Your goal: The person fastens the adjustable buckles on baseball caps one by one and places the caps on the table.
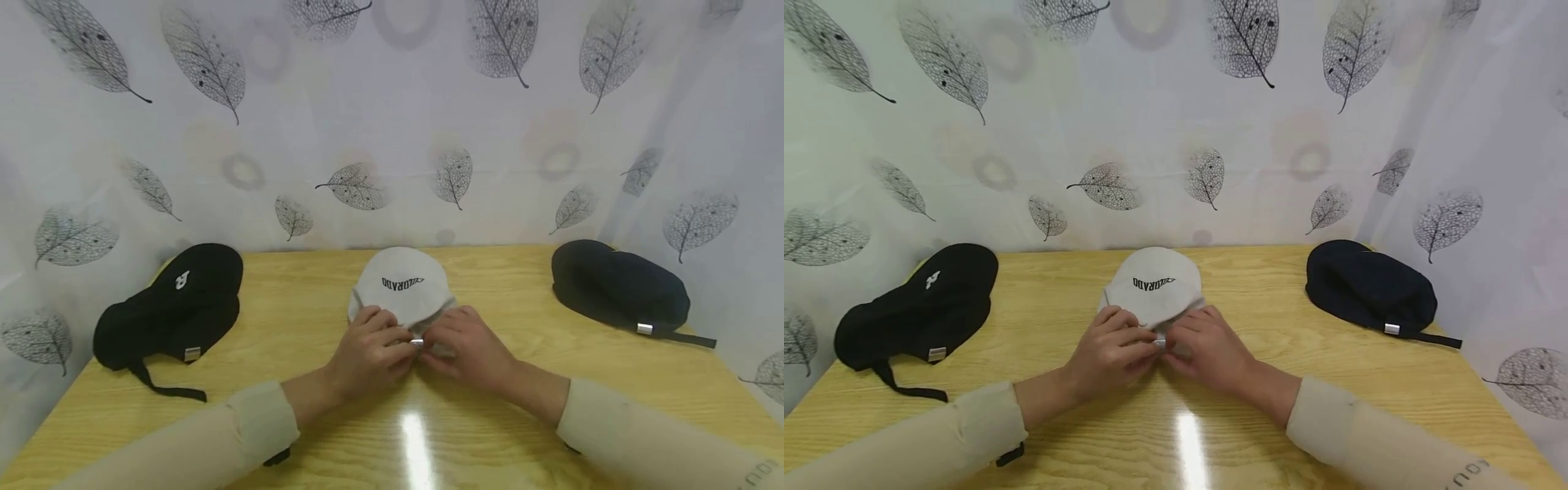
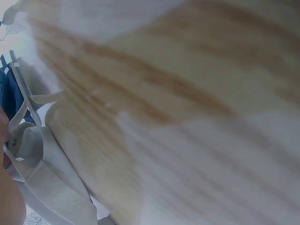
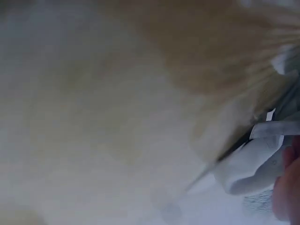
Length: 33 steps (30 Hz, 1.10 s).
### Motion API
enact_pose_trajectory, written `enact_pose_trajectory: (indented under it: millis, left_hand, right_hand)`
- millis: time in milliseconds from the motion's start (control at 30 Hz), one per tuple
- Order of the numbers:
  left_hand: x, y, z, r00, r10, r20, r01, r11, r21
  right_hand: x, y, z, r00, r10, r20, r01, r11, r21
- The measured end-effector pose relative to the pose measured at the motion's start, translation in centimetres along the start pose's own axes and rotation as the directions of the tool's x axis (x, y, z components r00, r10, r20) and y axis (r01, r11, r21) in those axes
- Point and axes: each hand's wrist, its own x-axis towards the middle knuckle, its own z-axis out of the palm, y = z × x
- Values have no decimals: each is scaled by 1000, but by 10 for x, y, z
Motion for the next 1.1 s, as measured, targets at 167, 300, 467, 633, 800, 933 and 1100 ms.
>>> enact_pose_trajectory:
  millis: [167, 300, 467, 633, 800, 933, 1100]
  left_hand:
    - [0, 1, 1, 1000, -3, -13, 3, 1000, -2]
    - [0, 1, 1, 1000, -3, -17, 3, 1000, -7]
    - [0, 0, 1, 1000, -3, -10, 3, 1000, -18]
    - [0, -1, 0, 1000, 2, 1, -2, 1000, -16]
    - [0, 0, -1, 1000, 12, -6, -12, 1000, -6]
    - [0, -1, 0, 1000, 18, -6, -18, 1000, -6]
    - [0, -1, 0, 1000, 27, -6, -27, 1000, 1]
  right_hand:
    - [1, 5, -3, 992, -123, 19, 124, 992, -33]
    - [1, 8, -4, 972, -233, 31, 235, 969, -78]
    - [2, 12, -4, 962, -274, 9, 273, 958, -83]
    - [3, 13, -3, 959, -283, 10, 283, 956, -71]
    - [2, 11, -2, 956, -292, 30, 293, 951, -95]
    - [1, 10, -2, 957, -289, 29, 290, 952, -100]
    - [1, 9, -2, 958, -283, 35, 285, 952, -114]
